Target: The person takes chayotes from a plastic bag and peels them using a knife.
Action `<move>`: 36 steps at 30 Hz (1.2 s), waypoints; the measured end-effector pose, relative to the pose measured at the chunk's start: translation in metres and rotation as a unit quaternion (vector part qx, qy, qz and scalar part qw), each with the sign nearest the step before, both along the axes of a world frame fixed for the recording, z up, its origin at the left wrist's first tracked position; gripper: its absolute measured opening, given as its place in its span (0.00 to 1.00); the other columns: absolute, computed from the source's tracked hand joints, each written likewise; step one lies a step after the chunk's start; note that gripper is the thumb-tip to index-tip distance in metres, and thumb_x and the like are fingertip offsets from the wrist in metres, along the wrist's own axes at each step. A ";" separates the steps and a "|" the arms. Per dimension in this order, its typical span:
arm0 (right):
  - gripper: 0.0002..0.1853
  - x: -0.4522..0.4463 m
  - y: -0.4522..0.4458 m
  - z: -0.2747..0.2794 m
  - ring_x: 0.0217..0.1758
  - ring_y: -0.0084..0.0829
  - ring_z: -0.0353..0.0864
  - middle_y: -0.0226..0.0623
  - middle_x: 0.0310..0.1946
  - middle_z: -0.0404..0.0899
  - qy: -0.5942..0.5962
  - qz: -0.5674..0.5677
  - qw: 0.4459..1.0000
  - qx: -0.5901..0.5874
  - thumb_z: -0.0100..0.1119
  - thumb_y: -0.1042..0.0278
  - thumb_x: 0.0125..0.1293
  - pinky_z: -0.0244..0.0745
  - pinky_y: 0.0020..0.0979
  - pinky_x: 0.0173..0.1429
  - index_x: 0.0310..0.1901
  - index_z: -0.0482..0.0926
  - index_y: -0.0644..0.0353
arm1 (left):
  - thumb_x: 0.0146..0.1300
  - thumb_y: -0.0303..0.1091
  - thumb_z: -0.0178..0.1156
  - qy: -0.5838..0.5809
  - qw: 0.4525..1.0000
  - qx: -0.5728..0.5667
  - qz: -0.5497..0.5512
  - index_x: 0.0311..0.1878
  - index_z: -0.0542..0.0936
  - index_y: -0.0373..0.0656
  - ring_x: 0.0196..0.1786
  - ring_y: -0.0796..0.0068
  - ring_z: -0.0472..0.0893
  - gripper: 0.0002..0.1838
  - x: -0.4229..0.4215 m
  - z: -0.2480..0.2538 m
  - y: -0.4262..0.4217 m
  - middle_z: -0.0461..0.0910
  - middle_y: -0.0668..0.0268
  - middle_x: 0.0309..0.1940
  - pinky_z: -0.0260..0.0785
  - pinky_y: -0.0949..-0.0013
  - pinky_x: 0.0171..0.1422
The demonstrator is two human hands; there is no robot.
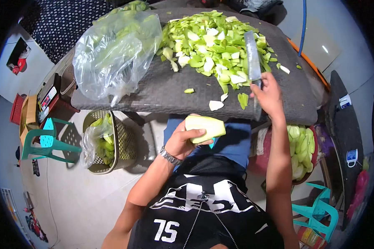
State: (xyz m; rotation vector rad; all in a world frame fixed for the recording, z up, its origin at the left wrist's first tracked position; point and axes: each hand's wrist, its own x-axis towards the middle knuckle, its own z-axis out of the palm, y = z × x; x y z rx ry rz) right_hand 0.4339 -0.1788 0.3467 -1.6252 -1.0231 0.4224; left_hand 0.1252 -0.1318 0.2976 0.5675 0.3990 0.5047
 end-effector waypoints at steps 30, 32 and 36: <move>0.20 -0.053 -0.032 0.016 0.43 0.46 0.84 0.45 0.41 0.79 -0.175 0.010 0.977 -0.125 0.70 0.61 0.68 0.80 0.44 0.49 0.53 0.75 0.64 | 0.77 0.45 0.61 0.018 0.999 -0.026 -0.033 0.61 0.76 0.39 0.34 0.69 0.86 0.21 -0.002 -0.031 -0.005 0.86 0.59 0.46 0.78 0.72 0.31; 0.22 -0.065 -0.018 0.018 0.51 0.45 0.83 0.46 0.45 0.80 -0.283 0.006 0.950 -0.132 0.73 0.62 0.64 0.79 0.42 0.57 0.55 0.76 0.62 | 0.78 0.44 0.60 0.048 0.998 -0.009 -0.034 0.60 0.75 0.42 0.31 0.75 0.83 0.17 -0.007 -0.032 -0.005 0.86 0.64 0.43 0.74 0.73 0.31; 0.22 -0.066 0.023 0.020 0.54 0.54 0.81 0.48 0.51 0.77 -0.325 0.109 0.934 -0.104 0.71 0.68 0.61 0.77 0.45 0.60 0.55 0.76 0.60 | 0.76 0.35 0.64 0.076 0.997 -0.004 -0.014 0.63 0.73 0.40 0.38 0.65 0.87 0.18 -0.022 -0.029 -0.009 0.85 0.56 0.49 0.82 0.67 0.40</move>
